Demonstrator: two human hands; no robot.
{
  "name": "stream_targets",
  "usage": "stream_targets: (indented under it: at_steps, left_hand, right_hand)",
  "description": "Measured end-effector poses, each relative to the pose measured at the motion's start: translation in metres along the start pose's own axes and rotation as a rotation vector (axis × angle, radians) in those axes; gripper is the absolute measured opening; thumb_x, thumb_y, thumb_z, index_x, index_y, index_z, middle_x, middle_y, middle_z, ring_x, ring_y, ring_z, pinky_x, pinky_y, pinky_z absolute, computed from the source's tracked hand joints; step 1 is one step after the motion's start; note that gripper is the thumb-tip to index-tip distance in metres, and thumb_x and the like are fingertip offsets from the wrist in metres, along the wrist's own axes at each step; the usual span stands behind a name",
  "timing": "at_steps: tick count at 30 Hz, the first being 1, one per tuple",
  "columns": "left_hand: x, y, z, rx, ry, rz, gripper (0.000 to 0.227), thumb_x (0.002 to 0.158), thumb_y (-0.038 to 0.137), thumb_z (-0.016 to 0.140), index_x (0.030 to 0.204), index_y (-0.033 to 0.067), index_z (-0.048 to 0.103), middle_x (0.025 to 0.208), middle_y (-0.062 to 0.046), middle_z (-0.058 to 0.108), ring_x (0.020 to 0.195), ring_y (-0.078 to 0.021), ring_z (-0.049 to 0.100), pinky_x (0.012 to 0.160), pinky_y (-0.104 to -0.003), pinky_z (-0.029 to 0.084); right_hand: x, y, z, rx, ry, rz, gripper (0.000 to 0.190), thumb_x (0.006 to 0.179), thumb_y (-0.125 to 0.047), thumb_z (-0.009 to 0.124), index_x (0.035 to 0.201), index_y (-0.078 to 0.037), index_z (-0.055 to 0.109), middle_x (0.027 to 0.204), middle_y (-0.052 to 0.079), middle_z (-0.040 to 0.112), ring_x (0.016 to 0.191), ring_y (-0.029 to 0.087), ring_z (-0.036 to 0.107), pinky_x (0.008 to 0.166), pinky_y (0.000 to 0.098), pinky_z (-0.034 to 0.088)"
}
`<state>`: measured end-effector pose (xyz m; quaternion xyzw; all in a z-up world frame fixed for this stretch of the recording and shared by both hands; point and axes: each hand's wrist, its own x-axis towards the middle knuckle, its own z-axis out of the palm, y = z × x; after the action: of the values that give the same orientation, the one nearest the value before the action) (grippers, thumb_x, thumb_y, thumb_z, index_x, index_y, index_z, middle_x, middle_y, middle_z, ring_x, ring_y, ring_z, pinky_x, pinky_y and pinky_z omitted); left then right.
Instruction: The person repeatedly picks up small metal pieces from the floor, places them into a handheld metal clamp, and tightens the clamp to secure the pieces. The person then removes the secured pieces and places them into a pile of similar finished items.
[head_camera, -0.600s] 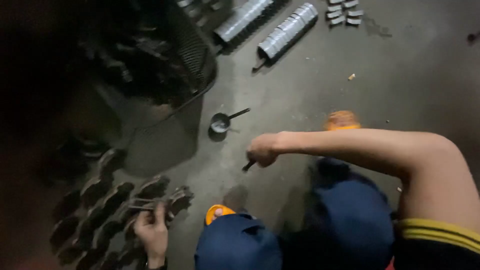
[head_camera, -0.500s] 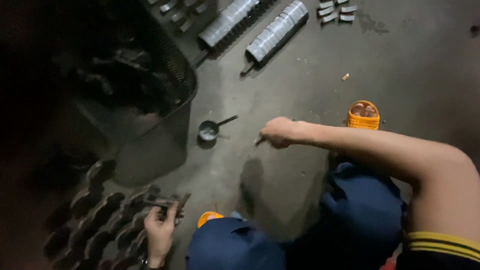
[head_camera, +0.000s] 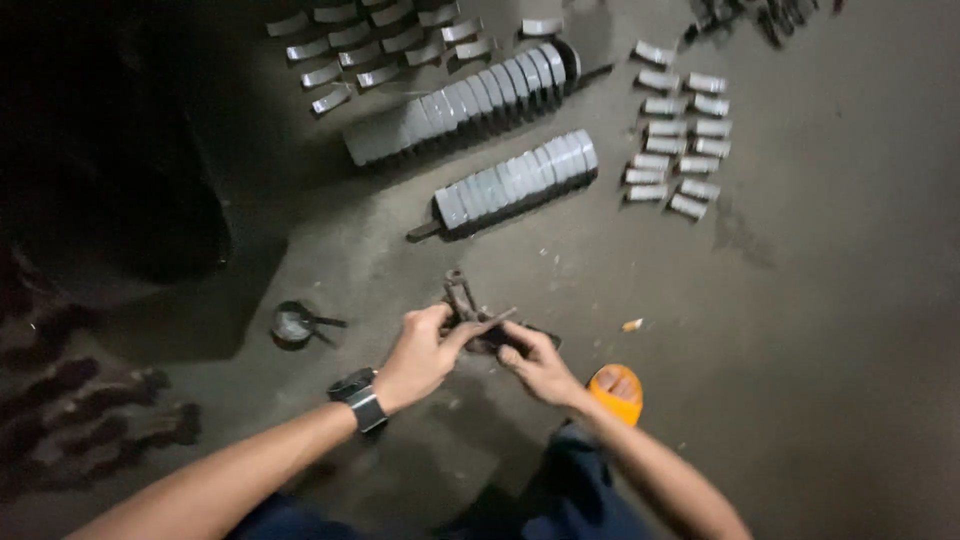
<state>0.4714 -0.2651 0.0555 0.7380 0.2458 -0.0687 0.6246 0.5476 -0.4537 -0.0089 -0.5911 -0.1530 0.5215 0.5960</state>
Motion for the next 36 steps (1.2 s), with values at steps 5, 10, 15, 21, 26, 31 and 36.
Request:
stream_targets:
  at_steps: [5, 10, 15, 21, 26, 31, 36]
  left_hand:
    - [0.035, 0.035, 0.046, -0.037, 0.091, -0.143, 0.037, 0.087, 0.016, 0.06, 0.055, 0.0012, 0.051, 0.043, -0.01, 0.05, 0.042, -0.0112, 0.044, 0.041, -0.023, 0.04]
    - [0.034, 0.049, 0.057, 0.14, 0.134, -0.241, 0.041, 0.091, 0.029, 0.054, 0.058, 0.0033, 0.053, 0.052, -0.013, 0.054, 0.053, -0.0243, 0.057, 0.053, -0.031, 0.048]
    - [0.001, 0.039, 0.042, 0.301, 0.27, -0.259, 0.011, 0.087, 0.011, 0.055, 0.083, 0.0067, 0.064, 0.057, -0.004, 0.06, 0.052, -0.016, 0.061, 0.051, -0.026, 0.05]
    - [-0.056, 0.06, 0.018, 0.413, 0.321, -0.24, 0.02, 0.084, 0.012, 0.057, 0.101, 0.0015, 0.05, 0.062, -0.015, 0.063, 0.056, -0.0285, 0.065, 0.048, -0.038, 0.05]
    - [-0.065, 0.065, 0.052, 0.018, 0.242, -0.22, 0.03, 0.075, 0.012, 0.063, 0.104, 0.0069, 0.057, 0.081, -0.009, 0.067, 0.068, -0.0174, 0.067, 0.059, -0.03, 0.055]
    - [-0.058, -0.022, 0.13, -0.271, 0.404, -0.04, 0.014, 0.067, -0.003, 0.074, 0.081, -0.0045, 0.068, 0.056, -0.017, 0.066, 0.061, -0.0158, 0.065, 0.047, -0.031, 0.053]
    - [-0.053, -0.065, 0.159, -0.492, 0.344, 0.146, 0.008, 0.076, -0.004, 0.067, 0.083, -0.0005, 0.068, 0.045, -0.009, 0.059, 0.039, -0.0117, 0.054, 0.044, -0.023, 0.047]
  right_hand:
    - [0.018, -0.036, 0.004, 0.718, 0.217, 0.189, 0.021, 0.091, -0.02, 0.052, 0.089, 0.001, 0.056, 0.079, 0.014, 0.06, 0.074, 0.02, 0.058, 0.07, 0.0316, 0.047]
    - [0.024, -0.027, -0.055, 0.577, 0.159, 0.203, 0.024, 0.09, -0.017, 0.055, 0.09, 0.007, 0.059, 0.082, 0.015, 0.062, 0.077, 0.019, 0.06, 0.072, 0.035, 0.05]
    - [0.008, 0.016, -0.126, -0.27, 0.085, 0.216, 0.024, 0.091, -0.022, 0.056, 0.08, -0.002, 0.059, 0.062, 0.013, 0.058, 0.064, 0.015, 0.053, 0.061, 0.032, 0.044]
    - [-0.025, 0.013, -0.163, -0.605, -0.063, 0.203, 0.016, 0.079, -0.012, 0.064, 0.09, -0.002, 0.059, 0.079, 0.022, 0.066, 0.078, 0.038, 0.064, 0.071, 0.0457, 0.048]
    - [-0.053, -0.018, -0.145, -0.613, -0.04, 0.014, 0.008, 0.08, -0.012, 0.064, 0.086, -0.008, 0.061, 0.066, 0.005, 0.06, 0.061, 0.013, 0.055, 0.057, 0.0279, 0.045]
    - [-0.067, -0.053, -0.107, -0.616, 0.067, -0.187, 0.015, 0.073, -0.013, 0.073, 0.087, -0.01, 0.069, 0.063, 0.007, 0.067, 0.058, 0.022, 0.064, 0.055, 0.0275, 0.05]
    - [-0.07, -0.05, -0.092, -0.633, 0.04, -0.296, 0.011, 0.078, -0.011, 0.069, 0.086, -0.003, 0.068, 0.063, 0.009, 0.059, 0.048, 0.016, 0.053, 0.046, 0.0256, 0.042]
